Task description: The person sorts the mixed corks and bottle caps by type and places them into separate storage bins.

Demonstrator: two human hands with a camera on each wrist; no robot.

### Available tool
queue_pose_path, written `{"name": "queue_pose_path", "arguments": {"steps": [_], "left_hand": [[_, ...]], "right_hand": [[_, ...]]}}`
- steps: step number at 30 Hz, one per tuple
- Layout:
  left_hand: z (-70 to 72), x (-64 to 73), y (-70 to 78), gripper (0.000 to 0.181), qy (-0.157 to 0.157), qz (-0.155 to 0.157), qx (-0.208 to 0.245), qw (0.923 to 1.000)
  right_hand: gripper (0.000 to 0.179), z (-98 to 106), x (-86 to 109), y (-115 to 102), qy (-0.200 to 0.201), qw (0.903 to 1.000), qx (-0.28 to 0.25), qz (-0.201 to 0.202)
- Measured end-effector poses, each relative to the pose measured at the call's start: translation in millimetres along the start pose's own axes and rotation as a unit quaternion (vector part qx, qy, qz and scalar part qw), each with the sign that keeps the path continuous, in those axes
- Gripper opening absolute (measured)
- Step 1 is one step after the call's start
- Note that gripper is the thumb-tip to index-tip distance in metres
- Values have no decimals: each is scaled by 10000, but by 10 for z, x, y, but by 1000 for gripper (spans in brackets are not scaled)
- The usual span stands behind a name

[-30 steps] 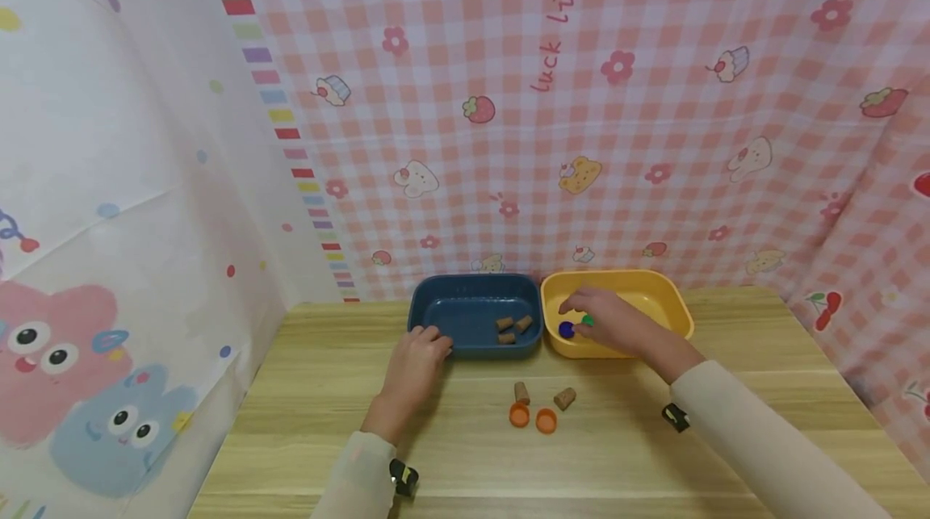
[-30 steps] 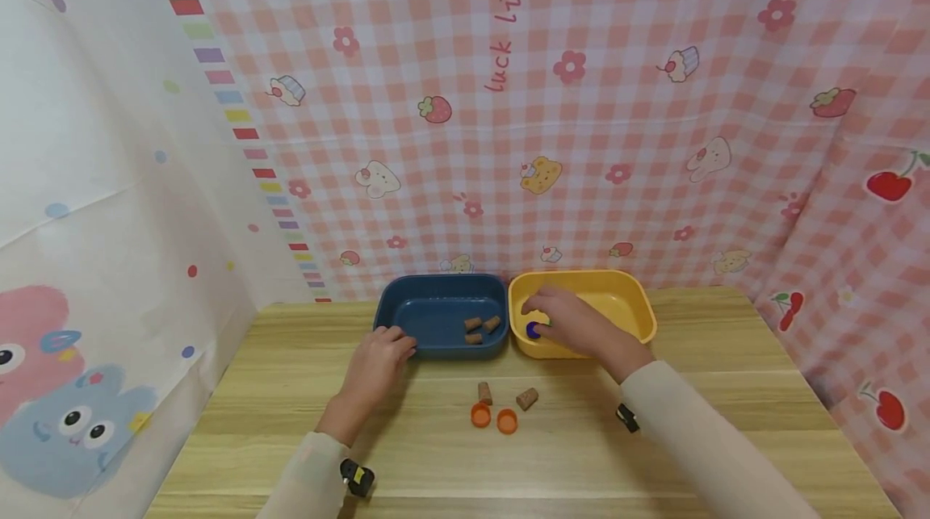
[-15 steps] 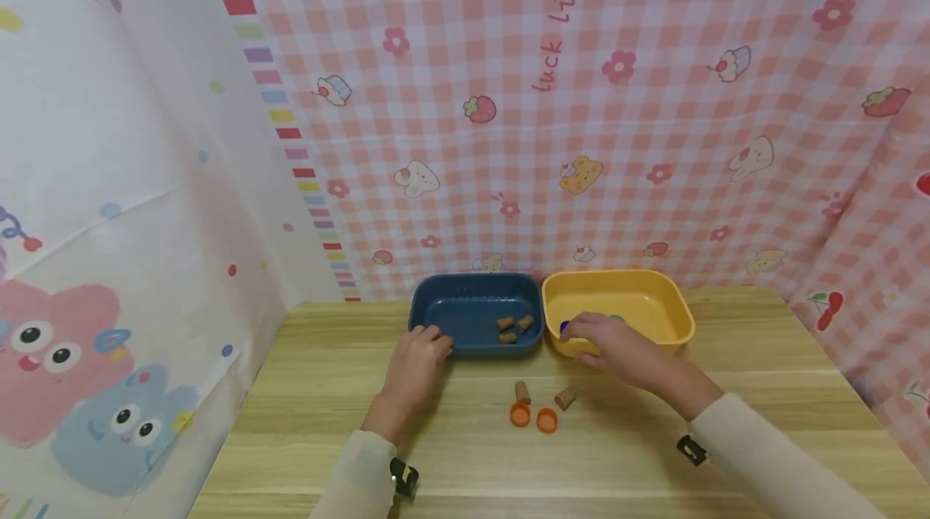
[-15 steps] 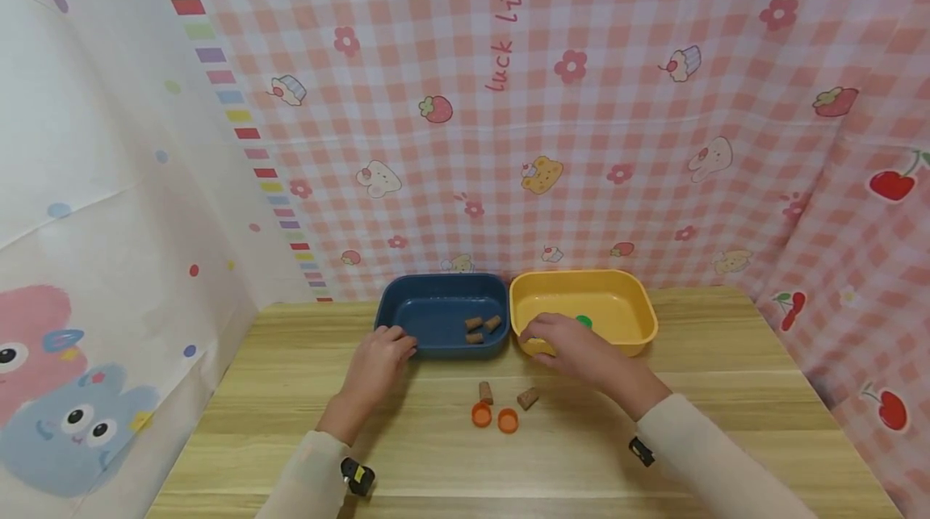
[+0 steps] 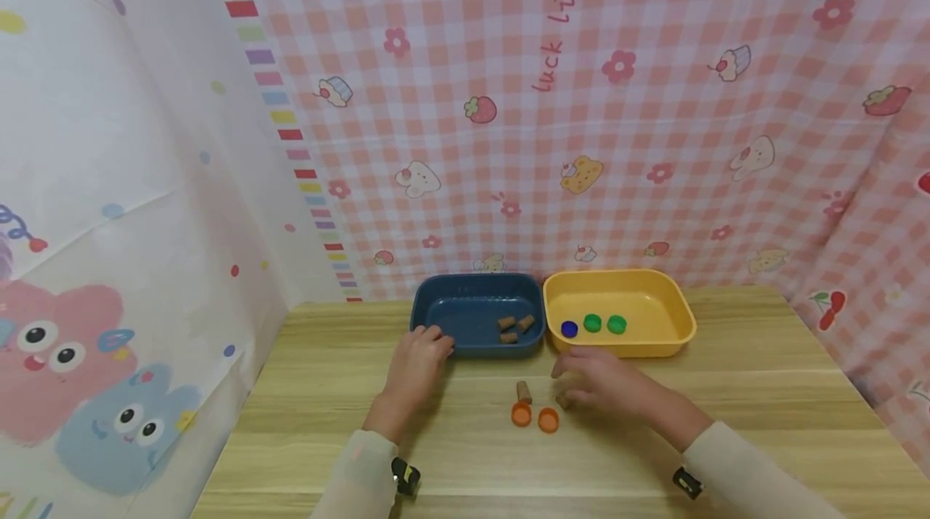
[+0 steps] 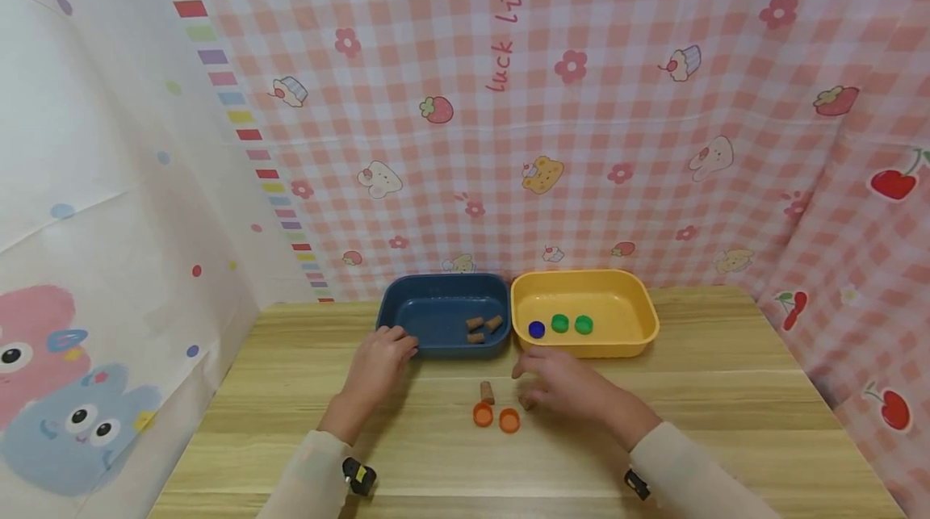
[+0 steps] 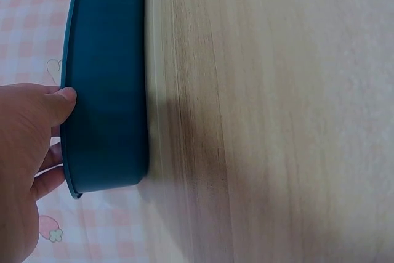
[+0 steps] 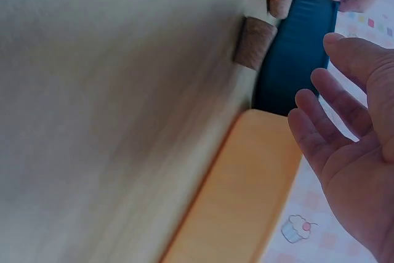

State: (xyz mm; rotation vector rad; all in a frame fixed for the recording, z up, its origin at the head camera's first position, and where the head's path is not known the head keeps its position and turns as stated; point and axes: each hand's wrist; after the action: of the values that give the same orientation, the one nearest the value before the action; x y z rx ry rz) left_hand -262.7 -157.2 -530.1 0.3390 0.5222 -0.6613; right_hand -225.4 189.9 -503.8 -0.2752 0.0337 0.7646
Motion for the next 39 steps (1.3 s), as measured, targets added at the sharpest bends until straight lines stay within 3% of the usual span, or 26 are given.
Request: {"name": "queue_pose_path", "arguments": {"steps": [5,11,20,39], "left_hand": [[-9,-5,-3,6,-13,12,8,10000],[-21,-9,-13,6,46,-58,35,10000],[-22,-9,-6,5,20,-57,49,10000],[-29,16,19,4,41,78,79,9999]], "right_hand": [[18,-117,27,3,115,9996,-101,244],[19,-228,57,4,77,9995,-237,172],[20,-347,67,37,352,9989,-188,250],[21,-404,71,-23,390,9988,-234,-152]]}}
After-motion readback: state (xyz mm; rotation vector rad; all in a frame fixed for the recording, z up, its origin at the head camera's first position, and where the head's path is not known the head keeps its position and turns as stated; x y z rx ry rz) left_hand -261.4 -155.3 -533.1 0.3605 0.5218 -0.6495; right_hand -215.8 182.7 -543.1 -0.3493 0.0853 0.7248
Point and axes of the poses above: each hand's wrist, its own x-axis away from the middle knuckle, its own z-axis out of the back of the hand, y = z × x, and after that the axes turned 12 degrees about x, right-handed
